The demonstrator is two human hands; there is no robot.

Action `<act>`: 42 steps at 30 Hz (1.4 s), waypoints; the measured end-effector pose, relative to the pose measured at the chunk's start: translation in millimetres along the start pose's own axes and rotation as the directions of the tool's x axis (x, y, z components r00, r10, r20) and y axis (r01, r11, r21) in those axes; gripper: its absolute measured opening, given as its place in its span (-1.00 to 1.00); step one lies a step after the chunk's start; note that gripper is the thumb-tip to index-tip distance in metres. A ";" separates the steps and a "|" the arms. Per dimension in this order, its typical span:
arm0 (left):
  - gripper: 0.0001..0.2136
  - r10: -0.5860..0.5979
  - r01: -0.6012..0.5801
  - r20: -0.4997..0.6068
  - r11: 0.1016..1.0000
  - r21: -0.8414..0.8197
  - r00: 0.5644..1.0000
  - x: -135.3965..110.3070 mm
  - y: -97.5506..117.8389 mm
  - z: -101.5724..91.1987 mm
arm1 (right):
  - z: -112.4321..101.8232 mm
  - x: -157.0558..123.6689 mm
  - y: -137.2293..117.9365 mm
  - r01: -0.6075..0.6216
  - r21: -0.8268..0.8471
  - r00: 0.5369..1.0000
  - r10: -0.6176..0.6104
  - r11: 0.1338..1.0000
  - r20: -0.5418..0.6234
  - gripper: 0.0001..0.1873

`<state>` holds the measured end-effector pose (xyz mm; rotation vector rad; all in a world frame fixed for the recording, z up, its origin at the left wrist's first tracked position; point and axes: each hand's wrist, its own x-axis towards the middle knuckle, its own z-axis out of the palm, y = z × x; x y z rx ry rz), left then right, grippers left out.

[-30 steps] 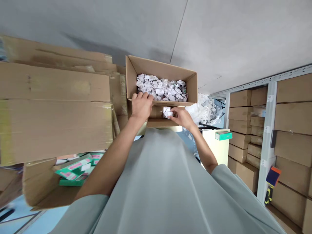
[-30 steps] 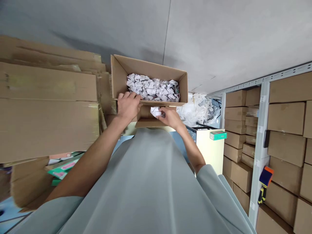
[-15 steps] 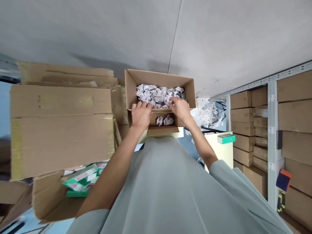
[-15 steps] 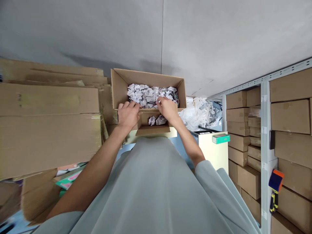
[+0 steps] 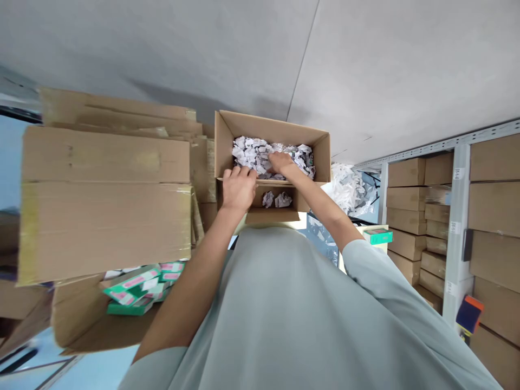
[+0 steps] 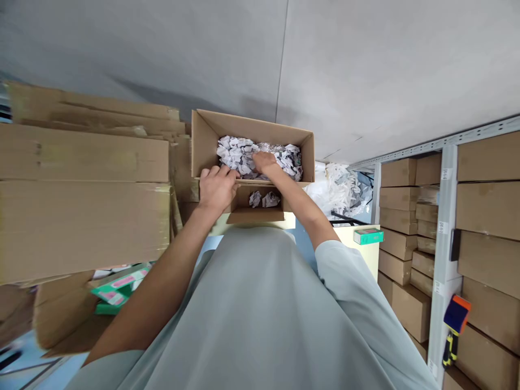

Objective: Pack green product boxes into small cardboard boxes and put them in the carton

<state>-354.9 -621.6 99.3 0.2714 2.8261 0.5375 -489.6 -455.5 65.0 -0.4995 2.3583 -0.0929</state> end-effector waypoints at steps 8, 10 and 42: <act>-0.74 0.016 -0.016 -0.017 1.000 -0.005 1.000 -0.7 -1.6 4.0 | 0.1 -1.5 1.0 0.003 -0.130 0.998 -0.011 0.991 -0.058 -0.59; -0.74 0.016 -0.016 -0.023 1.000 -0.015 1.000 -1.0 -2.2 5.9 | -0.1 -4.3 0.7 0.009 -0.134 1.000 -0.012 0.991 -0.027 -0.62; -0.09 -0.292 0.213 -0.259 0.932 -0.292 0.921 -93.9 28.4 29.3 | 89.5 -228.9 23.3 -0.321 0.561 0.790 0.543 0.763 -0.286 -0.63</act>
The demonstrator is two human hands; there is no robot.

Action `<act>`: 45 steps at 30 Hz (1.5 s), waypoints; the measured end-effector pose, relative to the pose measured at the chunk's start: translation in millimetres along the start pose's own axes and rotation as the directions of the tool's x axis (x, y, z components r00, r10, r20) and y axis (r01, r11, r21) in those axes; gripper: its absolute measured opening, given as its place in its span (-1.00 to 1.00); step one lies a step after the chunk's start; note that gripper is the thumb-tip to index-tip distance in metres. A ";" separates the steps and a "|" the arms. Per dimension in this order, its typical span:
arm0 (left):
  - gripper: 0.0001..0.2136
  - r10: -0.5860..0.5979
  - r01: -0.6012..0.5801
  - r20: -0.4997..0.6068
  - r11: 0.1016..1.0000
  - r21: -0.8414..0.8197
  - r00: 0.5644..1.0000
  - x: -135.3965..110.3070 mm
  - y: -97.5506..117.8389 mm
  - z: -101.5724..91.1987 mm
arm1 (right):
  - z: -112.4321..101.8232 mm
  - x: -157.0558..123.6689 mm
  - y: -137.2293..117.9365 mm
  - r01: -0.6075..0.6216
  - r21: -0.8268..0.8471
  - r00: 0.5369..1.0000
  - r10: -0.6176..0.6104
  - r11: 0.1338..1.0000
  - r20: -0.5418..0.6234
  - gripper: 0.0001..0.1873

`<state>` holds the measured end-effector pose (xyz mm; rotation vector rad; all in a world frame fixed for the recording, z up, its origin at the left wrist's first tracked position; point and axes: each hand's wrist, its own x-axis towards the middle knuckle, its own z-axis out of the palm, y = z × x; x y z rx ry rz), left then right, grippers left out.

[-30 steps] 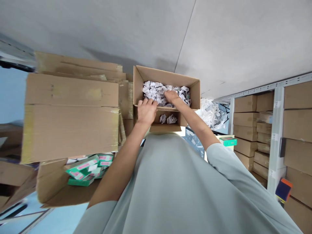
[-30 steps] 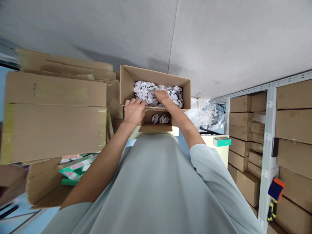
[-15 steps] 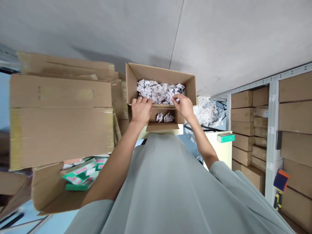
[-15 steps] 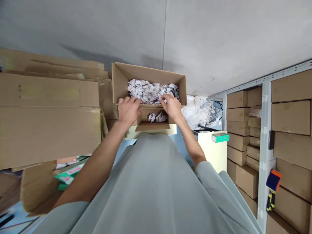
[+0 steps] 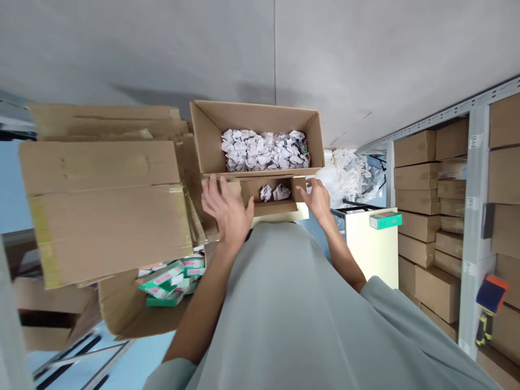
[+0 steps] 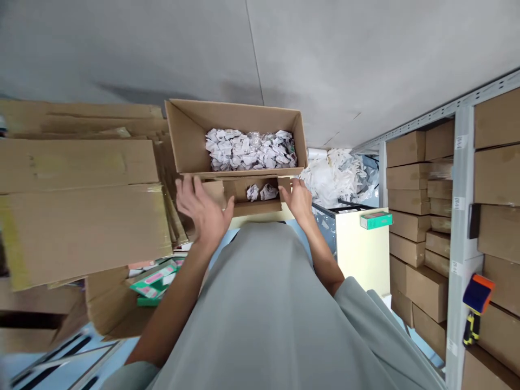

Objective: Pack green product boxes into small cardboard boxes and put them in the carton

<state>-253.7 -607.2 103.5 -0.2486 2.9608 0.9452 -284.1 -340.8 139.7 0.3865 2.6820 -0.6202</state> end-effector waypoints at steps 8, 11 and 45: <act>-0.39 -0.407 0.416 0.094 0.861 -0.291 0.909 -39.1 -75.7 48.2 | 35.9 4.8 47.2 -0.093 0.142 0.986 0.071 0.985 0.151 -0.79; -0.52 -0.505 0.508 0.111 0.780 -0.365 0.856 -28.0 -81.6 56.6 | 41.8 -10.0 56.6 -0.079 0.201 0.991 0.055 0.976 0.119 -0.80; -0.73 0.440 -0.074 0.725 0.876 -0.477 0.531 -237.8 170.6 202.5 | 107.2 -429.1 302.8 -0.386 0.825 0.397 0.882 0.413 -0.255 -0.76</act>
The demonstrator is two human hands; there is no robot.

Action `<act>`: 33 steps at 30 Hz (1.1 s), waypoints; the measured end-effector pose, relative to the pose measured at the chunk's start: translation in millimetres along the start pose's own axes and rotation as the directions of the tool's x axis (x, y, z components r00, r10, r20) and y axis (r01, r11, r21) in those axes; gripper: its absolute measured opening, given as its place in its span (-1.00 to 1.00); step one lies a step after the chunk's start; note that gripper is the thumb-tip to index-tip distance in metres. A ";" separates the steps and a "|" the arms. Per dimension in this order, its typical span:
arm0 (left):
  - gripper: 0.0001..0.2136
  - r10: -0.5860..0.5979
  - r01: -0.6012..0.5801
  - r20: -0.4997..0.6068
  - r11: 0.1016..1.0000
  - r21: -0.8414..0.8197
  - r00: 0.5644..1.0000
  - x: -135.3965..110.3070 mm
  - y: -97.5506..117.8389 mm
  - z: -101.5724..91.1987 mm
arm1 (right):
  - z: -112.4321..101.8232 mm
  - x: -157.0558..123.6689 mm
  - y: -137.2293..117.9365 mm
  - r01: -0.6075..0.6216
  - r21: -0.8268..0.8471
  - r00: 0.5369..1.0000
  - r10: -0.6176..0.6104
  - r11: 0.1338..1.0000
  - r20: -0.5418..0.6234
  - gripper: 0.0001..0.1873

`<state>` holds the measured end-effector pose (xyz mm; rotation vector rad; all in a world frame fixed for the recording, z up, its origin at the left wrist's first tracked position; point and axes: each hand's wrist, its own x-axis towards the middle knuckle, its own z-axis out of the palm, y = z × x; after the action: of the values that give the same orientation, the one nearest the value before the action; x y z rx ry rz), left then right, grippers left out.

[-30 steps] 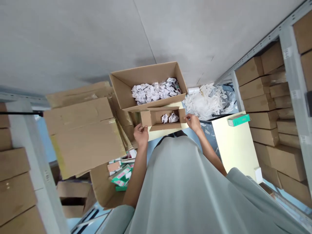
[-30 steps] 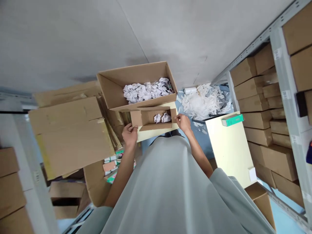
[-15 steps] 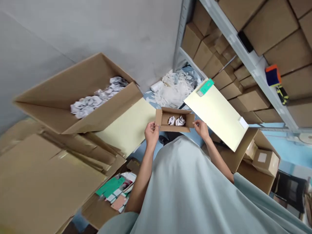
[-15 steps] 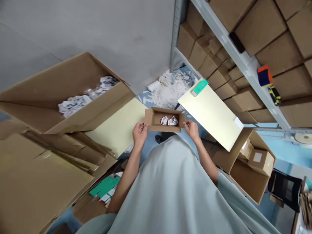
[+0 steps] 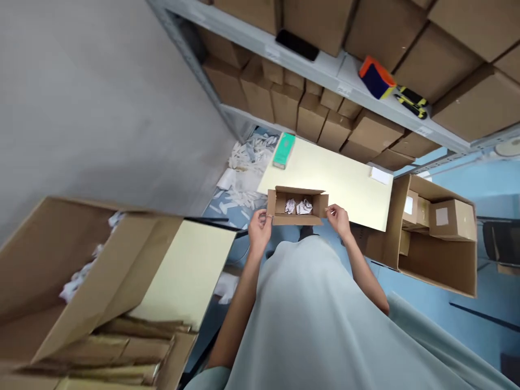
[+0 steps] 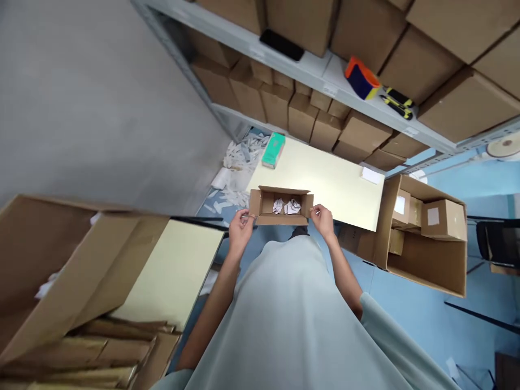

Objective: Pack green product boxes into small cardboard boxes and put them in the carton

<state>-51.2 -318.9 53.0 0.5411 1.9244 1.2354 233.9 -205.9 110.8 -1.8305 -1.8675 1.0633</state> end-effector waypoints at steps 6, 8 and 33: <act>-0.77 0.009 -0.018 0.097 0.996 0.092 0.995 53.2 24.5 84.6 | -38.5 63.7 40.8 -0.115 0.102 0.992 0.121 0.988 -0.048 -0.76; -0.77 0.006 -0.019 0.106 0.992 0.122 0.994 65.0 28.5 104.5 | -50.0 85.5 50.9 -0.133 0.122 0.989 0.139 0.984 -0.043 -0.75; -0.59 0.254 -0.280 0.130 0.750 0.599 0.958 187.5 130.8 157.2 | -81.5 142.6 28.6 -0.245 0.138 0.957 0.262 0.960 -0.127 -0.71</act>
<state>-49.0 -41.6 63.2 1.2080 2.2611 0.7131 291.6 -49.6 107.6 -2.0557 -1.4820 1.0669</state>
